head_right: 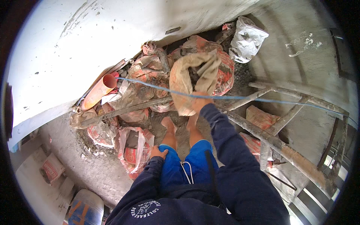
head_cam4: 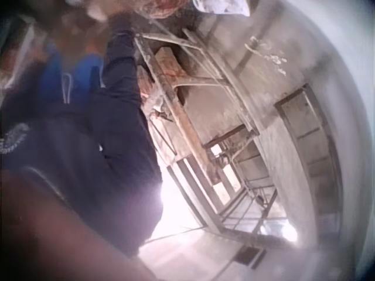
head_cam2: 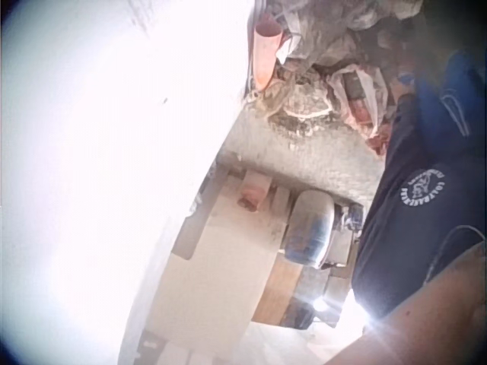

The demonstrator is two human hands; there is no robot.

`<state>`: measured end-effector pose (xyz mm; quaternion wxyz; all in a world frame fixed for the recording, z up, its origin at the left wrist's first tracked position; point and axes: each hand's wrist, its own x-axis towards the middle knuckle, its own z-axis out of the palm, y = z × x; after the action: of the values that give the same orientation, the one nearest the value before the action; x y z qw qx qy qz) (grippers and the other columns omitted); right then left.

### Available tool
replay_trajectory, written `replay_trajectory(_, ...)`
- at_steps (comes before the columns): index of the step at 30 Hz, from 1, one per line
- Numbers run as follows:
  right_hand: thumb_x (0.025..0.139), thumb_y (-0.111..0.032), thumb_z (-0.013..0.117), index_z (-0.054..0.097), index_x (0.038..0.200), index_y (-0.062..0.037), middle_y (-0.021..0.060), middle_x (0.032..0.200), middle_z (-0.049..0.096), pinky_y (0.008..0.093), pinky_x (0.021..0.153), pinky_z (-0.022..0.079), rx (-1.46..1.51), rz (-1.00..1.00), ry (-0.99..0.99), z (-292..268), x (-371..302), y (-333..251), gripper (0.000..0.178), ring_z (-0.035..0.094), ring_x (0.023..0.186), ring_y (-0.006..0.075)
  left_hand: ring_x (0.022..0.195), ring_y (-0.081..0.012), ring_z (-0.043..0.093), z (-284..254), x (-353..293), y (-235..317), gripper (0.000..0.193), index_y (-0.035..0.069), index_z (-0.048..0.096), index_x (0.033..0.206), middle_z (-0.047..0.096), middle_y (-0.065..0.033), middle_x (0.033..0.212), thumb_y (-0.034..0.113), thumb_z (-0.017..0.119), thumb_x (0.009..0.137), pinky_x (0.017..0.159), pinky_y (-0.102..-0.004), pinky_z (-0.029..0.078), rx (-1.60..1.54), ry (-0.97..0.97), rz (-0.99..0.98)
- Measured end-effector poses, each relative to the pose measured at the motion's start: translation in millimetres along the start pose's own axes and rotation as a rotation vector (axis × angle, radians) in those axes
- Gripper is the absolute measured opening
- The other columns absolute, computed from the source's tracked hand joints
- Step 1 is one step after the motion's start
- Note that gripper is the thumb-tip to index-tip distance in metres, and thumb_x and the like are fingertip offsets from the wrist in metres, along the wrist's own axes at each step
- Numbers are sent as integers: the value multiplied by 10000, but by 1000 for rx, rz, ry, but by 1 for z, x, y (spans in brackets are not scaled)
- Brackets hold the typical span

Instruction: The person moves around a cluttered room, picking up and moving various sacks and a wooden plank. They lift and reposition several large sacks, some of which appear to contain construction materials, and briefly handle a long wooden plank before placing it back down.

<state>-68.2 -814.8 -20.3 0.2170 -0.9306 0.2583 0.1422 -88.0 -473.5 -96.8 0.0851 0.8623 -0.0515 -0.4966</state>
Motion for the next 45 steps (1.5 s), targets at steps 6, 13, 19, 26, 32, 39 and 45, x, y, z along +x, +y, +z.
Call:
replay_trajectory(6,634,-175,536,545,761,0,213,735,536,425,639,415,-115,105,-232,51,-33,0,217,508,715,373,961,-293,465,16,-9,-24,602,24,450,1024,432,-159,1041,384,642,580,805,-381,392,-56,-23,-42)
replay_trajectory(13,618,-181,553,538,750,36,237,713,529,408,621,409,274,331,29,73,-51,30,254,508,704,377,936,-339,452,51,-24,-30,588,-7,448,1009,436,-183,998,357,630,584,800,-384,385,30,61,65)
replay_trajectory(19,655,-232,571,517,778,8,197,760,542,413,648,421,324,402,136,100,-79,30,275,516,741,349,914,-349,451,37,-15,-22,531,-8,451,990,458,-201,963,328,618,614,797,-388,380,75,224,285)
replay_trajectory(26,674,-187,553,464,867,35,210,787,522,411,684,416,454,384,44,124,-110,30,307,506,752,345,825,-271,498,29,17,133,436,-6,472,978,498,-167,913,287,602,682,715,-343,396,-429,176,804)
replay_trajectory(32,640,-111,572,484,885,7,178,898,493,389,760,380,825,271,436,126,-121,57,286,454,880,329,735,-309,520,37,43,243,409,-37,472,923,517,-213,794,288,578,699,660,-347,415,-130,92,712)
replay_trajectory(39,635,-287,618,464,999,57,234,952,491,394,787,379,480,993,641,151,-91,165,524,482,889,333,596,-282,529,35,49,246,235,-25,524,745,530,-167,646,203,565,703,572,-339,414,-228,173,598)
replay_trajectory(45,647,-240,597,440,1066,28,225,938,517,404,789,391,570,1298,595,170,-36,235,522,494,888,354,589,-125,494,23,44,249,182,3,531,746,538,-57,673,183,554,755,550,-252,405,-618,124,558)
